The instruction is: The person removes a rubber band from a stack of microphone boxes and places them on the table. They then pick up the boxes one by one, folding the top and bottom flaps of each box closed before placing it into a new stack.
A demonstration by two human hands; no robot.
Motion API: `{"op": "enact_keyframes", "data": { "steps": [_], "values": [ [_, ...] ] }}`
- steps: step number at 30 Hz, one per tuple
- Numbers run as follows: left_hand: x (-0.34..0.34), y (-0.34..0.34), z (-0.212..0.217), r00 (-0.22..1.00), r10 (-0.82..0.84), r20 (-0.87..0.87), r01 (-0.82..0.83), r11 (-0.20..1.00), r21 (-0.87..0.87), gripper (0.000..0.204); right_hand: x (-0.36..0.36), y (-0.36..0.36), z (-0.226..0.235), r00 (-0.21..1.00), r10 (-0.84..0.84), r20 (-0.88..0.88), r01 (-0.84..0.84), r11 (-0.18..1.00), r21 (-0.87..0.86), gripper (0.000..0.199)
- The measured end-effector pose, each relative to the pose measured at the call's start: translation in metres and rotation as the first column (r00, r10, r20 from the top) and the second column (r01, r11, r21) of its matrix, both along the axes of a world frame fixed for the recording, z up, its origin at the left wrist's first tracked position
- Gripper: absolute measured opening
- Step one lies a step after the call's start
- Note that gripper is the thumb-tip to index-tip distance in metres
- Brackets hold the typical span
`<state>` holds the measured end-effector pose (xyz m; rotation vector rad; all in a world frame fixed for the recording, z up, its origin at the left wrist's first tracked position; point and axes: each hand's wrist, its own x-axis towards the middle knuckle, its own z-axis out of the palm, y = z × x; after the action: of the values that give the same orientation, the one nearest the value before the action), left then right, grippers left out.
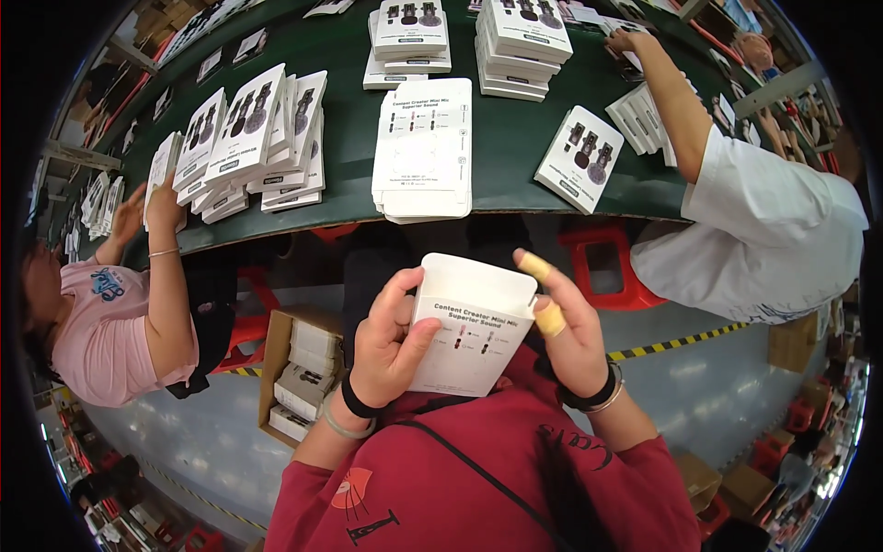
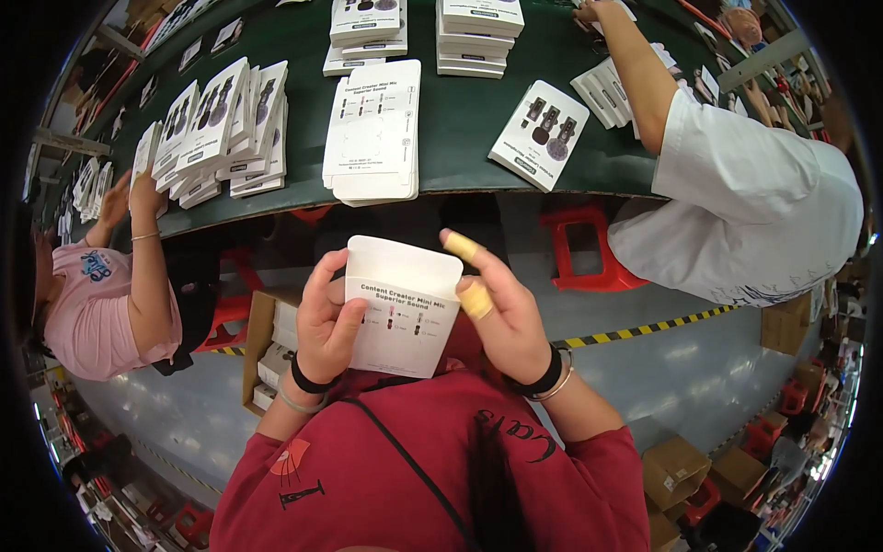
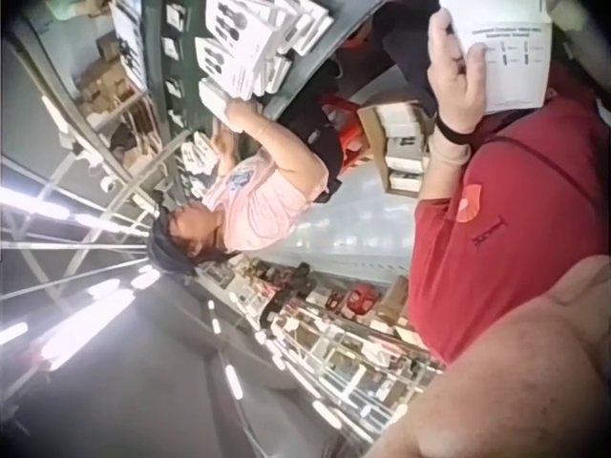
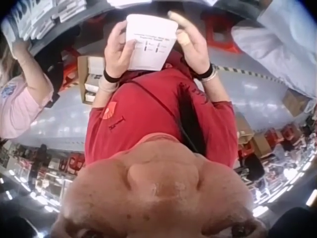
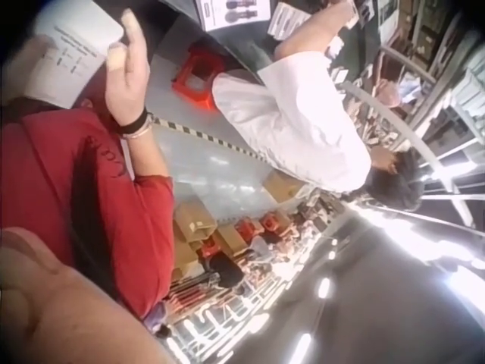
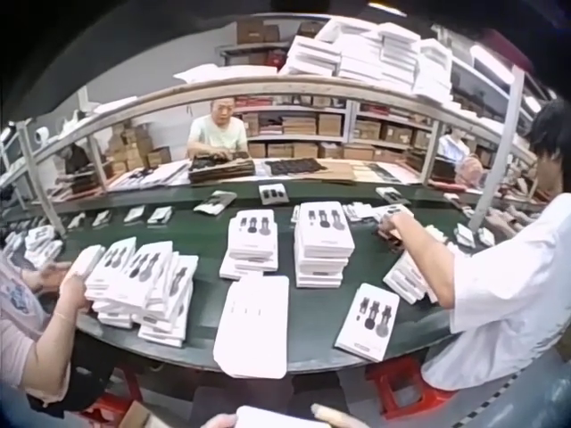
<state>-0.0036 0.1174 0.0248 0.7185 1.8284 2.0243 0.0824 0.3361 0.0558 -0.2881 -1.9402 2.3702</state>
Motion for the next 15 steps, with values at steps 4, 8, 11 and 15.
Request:
{"op": "enact_keyframes", "data": {
  "steps": [4, 8, 11, 15],
  "values": [
    [-0.001, -0.001, 0.007, 0.994, -0.038, -0.104, 0.034, 0.999, -0.042, 0.041, -0.004, 0.010, -0.001, 0.985, 0.161, 0.061, -0.114, 0.874, -0.473, 0.050],
    [-0.007, -0.001, 0.006, 0.986, -0.047, -0.162, 0.040, 0.998, -0.050, 0.034, -0.019, 0.016, -0.002, 0.943, 0.324, 0.071, -0.187, 0.696, -0.693, 0.049],
    [-0.006, -0.001, 0.003, 0.987, -0.024, -0.162, 0.015, 0.998, -0.059, 0.031, -0.025, 0.010, 0.001, 0.947, 0.312, 0.081, -0.203, 0.773, -0.600, 0.044],
    [-0.001, -0.002, -0.004, 0.987, 0.057, -0.150, -0.069, 0.995, -0.075, 0.030, -0.026, 0.004, 0.010, 0.975, 0.223, 0.011, -0.220, 0.970, -0.107, 0.035]
  ]
}}
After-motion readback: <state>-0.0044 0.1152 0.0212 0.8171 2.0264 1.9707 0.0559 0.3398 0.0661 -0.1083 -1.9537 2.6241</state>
